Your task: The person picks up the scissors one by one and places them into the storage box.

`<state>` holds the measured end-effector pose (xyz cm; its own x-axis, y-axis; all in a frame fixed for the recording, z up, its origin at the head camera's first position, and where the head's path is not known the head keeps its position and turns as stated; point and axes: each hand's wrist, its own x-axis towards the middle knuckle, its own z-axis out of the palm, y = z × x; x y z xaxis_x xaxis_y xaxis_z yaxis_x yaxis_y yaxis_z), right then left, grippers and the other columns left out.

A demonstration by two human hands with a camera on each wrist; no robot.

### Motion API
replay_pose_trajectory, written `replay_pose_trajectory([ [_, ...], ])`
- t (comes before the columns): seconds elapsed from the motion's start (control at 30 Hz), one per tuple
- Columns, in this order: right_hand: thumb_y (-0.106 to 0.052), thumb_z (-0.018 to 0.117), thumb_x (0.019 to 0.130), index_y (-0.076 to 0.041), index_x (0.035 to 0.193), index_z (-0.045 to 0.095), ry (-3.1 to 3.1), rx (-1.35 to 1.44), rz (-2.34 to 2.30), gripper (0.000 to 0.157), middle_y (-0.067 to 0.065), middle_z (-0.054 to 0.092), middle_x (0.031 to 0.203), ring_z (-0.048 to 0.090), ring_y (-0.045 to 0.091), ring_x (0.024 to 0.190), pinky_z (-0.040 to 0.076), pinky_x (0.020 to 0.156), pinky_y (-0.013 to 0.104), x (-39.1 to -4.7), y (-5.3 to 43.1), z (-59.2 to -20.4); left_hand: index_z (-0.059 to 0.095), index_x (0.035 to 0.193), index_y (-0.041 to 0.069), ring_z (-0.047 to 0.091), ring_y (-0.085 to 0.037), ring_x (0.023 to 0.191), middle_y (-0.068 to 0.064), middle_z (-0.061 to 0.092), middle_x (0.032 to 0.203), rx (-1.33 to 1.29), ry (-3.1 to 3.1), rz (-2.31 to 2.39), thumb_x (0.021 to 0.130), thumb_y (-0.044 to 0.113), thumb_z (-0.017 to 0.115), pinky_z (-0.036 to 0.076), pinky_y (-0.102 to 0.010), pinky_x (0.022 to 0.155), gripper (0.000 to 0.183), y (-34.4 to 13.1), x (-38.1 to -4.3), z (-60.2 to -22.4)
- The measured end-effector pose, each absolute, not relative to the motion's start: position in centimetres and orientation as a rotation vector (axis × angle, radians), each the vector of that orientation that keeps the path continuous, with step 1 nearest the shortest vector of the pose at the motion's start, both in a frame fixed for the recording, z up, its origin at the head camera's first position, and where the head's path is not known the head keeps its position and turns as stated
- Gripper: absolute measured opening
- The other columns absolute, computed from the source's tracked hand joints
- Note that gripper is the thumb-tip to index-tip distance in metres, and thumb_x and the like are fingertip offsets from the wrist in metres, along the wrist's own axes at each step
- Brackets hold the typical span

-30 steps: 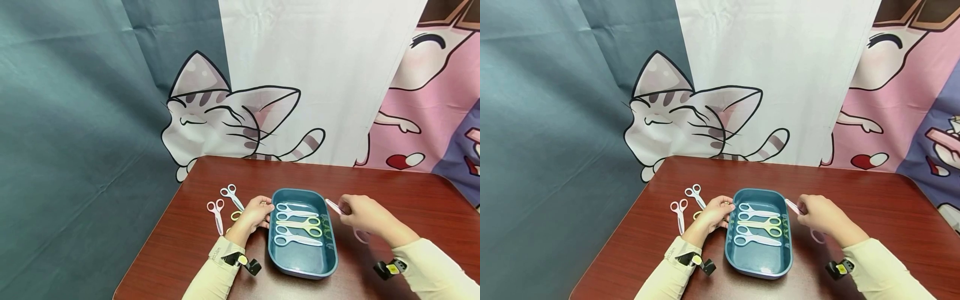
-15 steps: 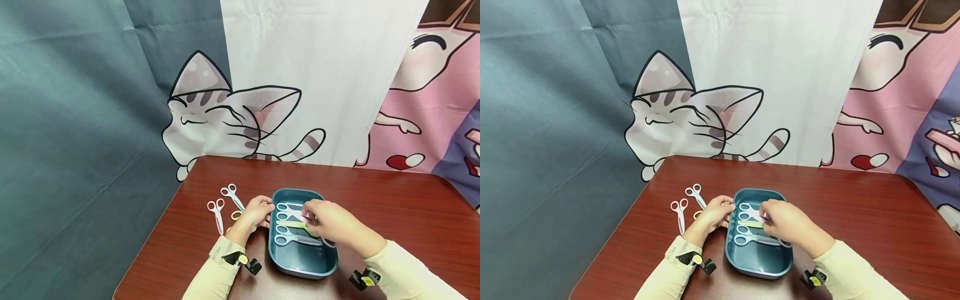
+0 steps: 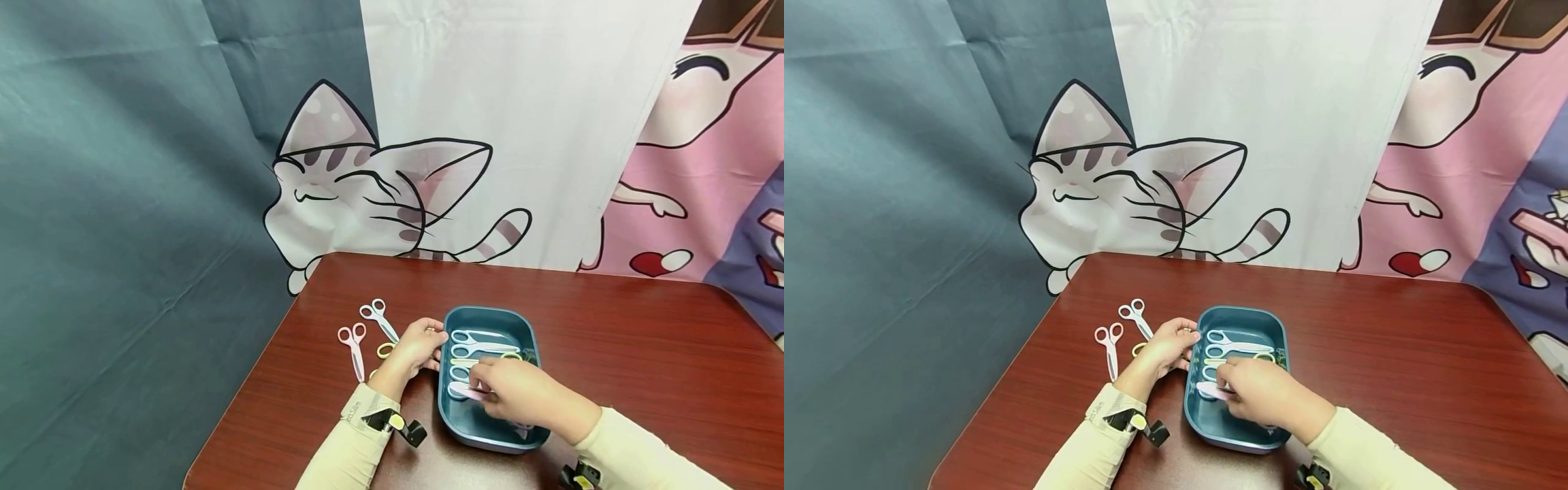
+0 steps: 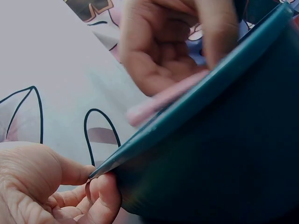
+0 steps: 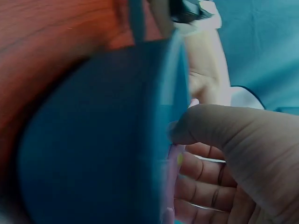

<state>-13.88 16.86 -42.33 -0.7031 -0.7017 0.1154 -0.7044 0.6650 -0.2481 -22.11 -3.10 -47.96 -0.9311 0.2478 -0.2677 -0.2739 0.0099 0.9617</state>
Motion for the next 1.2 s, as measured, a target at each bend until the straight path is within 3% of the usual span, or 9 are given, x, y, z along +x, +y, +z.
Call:
replay_pose_trajectory([
  [0.33, -0.015, 0.083, 0.071, -0.021, 0.080, 0.056, -2.824, 1.293, 0.302, 0.029, -0.015, 0.042, 0.075, 0.040, 0.000, 0.059, 0.039, 0.052, 0.023, -13.1, 16.5, -45.1, 0.053, 0.127, -0.003, 0.051, -0.011, 0.052, -0.014, 0.062, 0.092, -0.033, 1.932, 1.968, 0.098, 0.005, 0.060, 0.047, -0.023, 0.041, 0.031, -3.2, -22.3, -47.8],
  [0.57, -0.015, 0.082, 0.071, -0.022, 0.080, 0.055, -2.842, 1.279, 0.251, 0.029, -0.013, 0.046, 0.077, 0.045, 0.002, 0.060, 0.043, 0.052, 0.027, -13.3, 16.5, -46.4, 0.053, 0.126, -0.002, 0.050, -0.011, 0.052, -0.013, 0.062, 0.092, -0.026, 1.934, 1.966, 0.098, 0.005, 0.060, 0.047, -0.023, 0.041, 0.030, -3.1, -22.2, -47.8],
  [1.2, -0.017, 0.083, 0.076, -0.021, 0.081, 0.061, -2.861, 1.241, 0.276, 0.023, -0.013, 0.051, 0.078, 0.051, 0.002, 0.064, 0.046, 0.055, 0.027, -13.4, 16.6, -46.6, 0.054, 0.124, -0.003, 0.051, -0.012, 0.053, -0.017, 0.062, 0.094, -0.037, 1.915, 1.985, 0.098, 0.003, 0.060, 0.048, -0.023, 0.040, 0.028, -3.1, -22.3, -48.0],
])
